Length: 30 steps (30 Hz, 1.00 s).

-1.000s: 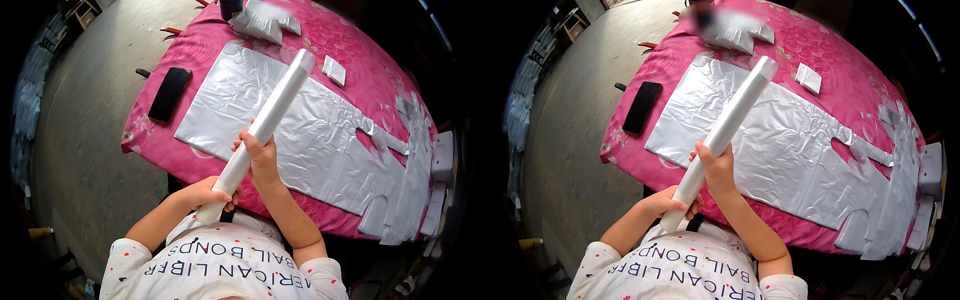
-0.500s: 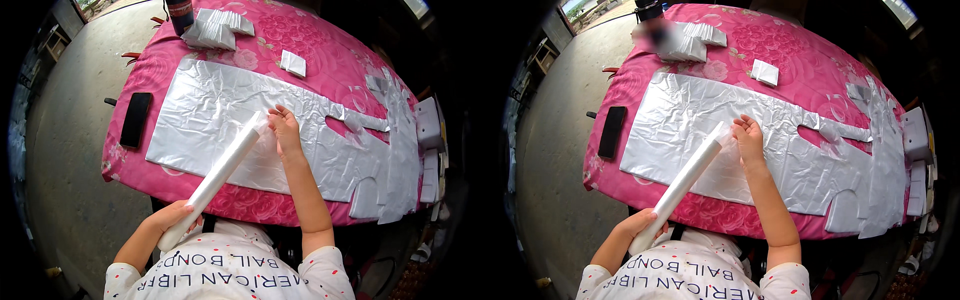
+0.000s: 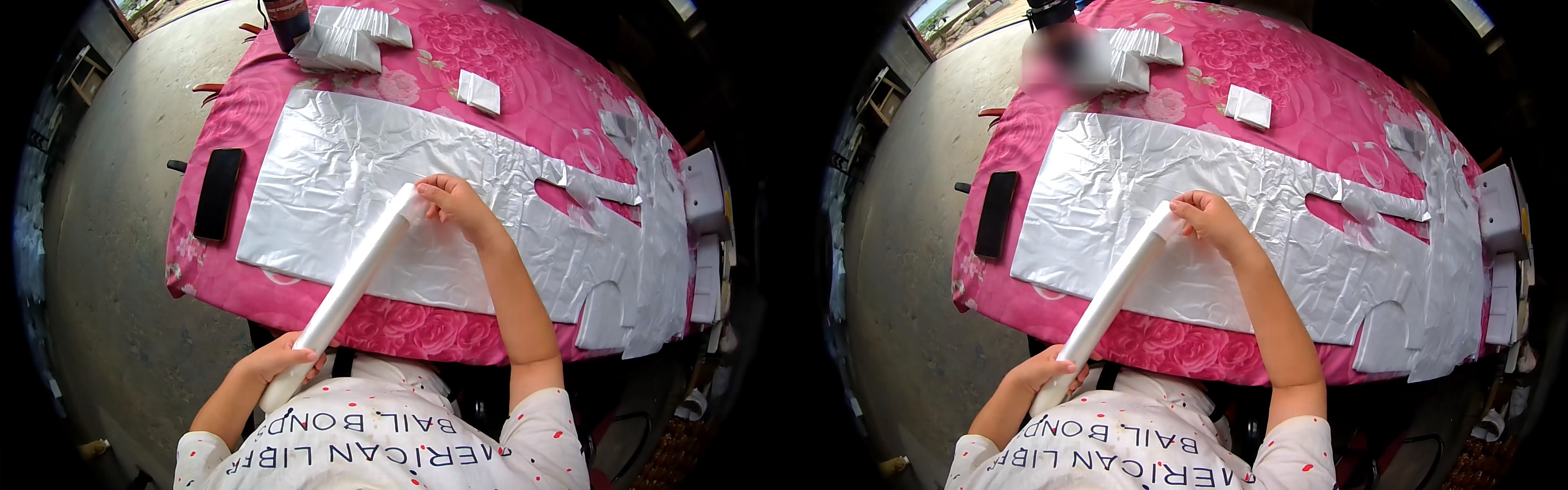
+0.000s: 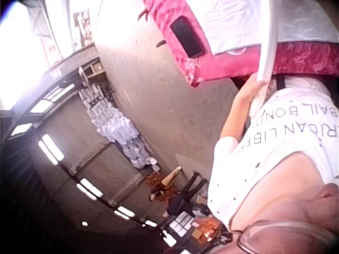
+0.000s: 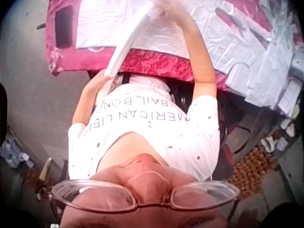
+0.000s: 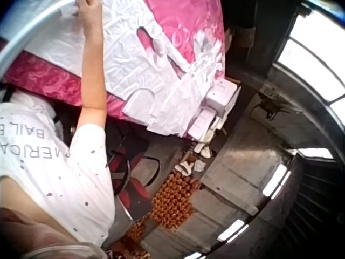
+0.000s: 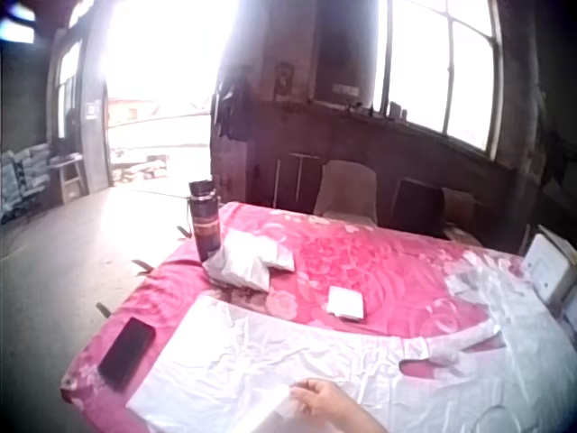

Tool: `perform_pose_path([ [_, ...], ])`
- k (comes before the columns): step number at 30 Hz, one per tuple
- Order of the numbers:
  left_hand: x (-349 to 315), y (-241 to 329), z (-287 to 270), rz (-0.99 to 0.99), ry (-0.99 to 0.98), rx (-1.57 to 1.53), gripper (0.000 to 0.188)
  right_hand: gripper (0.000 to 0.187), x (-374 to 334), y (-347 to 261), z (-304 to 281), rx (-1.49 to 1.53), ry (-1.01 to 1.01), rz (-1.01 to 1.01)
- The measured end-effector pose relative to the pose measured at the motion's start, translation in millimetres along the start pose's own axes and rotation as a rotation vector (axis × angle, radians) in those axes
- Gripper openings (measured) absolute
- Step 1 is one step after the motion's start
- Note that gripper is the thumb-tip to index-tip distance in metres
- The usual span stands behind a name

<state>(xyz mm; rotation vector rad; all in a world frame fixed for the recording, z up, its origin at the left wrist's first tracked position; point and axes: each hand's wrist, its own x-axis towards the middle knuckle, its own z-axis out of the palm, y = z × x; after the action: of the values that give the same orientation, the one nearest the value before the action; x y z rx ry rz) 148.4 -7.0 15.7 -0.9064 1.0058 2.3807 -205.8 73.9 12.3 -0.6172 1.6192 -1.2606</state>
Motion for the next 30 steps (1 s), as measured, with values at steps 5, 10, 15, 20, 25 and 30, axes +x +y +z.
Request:
perform_pose_path([
  [5,0,-2,6,-0.02,0.172,0.262,0.05,0.021,-3,-10,3,-0.143,-0.079,0.04],
  [10,-6,-10,4,0.109,0.185,0.491,0.049,0.015,-5,-6,-5,-0.135,0.001,-0.016],
  [15,-20,-11,-1,-0.033,0.208,0.349,0.047,0.011,9,-5,-81,-0.232,0.278,-0.128],
  [20,-39,-16,-34,-0.14,0.091,0.319,0.043,0.011,2,16,-168,-0.327,0.591,-0.221],
  [25,-48,11,-41,-0.069,0.006,0.601,0.042,0.012,-2,24,-177,-0.23,0.647,-0.285],
  [30,1,94,7,0.402,0.046,1.401,0.05,0.012,13,16,-132,-0.205,0.497,-0.317],
])
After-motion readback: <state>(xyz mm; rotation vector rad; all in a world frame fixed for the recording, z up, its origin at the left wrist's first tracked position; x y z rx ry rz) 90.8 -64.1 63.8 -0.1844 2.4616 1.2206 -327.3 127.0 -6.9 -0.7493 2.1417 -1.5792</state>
